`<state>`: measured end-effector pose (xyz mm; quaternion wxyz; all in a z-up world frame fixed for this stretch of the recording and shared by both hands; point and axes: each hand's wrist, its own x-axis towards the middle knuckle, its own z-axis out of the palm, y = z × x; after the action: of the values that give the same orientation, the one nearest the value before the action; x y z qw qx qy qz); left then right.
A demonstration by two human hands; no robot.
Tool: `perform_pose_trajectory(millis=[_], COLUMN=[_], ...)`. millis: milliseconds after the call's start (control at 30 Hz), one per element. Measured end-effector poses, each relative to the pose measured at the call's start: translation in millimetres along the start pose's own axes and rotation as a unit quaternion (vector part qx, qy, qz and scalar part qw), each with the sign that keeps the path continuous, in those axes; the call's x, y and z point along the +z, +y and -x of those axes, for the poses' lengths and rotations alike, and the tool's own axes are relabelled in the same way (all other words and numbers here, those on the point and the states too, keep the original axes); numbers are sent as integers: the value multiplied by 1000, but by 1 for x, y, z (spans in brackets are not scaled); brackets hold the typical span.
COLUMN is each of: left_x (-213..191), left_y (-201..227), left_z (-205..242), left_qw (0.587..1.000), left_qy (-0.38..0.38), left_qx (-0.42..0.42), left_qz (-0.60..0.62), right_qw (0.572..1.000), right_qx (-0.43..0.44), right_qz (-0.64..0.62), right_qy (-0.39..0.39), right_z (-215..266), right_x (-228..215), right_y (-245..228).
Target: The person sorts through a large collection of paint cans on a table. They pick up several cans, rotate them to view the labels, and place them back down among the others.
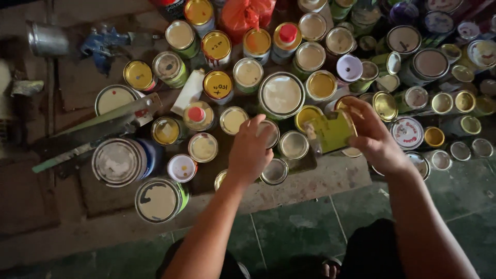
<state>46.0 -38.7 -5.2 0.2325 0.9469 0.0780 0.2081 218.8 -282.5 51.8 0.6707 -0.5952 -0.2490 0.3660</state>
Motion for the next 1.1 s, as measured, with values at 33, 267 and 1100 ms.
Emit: perform_pose_trajectory(millis=[33,267,1100], left_x=[9,21,-15], left_y=[-4,-13,79], left_z=[2,4,10], left_qw=[999,995,900], left_qy=[16,-12,41], left_qx=[17,44,-73], left_qz=[-32,-94,427], right_qw=[998,980,994], right_qx=[-45,-152,-109], right_qz=[-52,-117,9], right_qy=[-14,-51,-14], right_z=[-3,-7,-3], right_x=[-1,11,40], right_y=[4,11,7])
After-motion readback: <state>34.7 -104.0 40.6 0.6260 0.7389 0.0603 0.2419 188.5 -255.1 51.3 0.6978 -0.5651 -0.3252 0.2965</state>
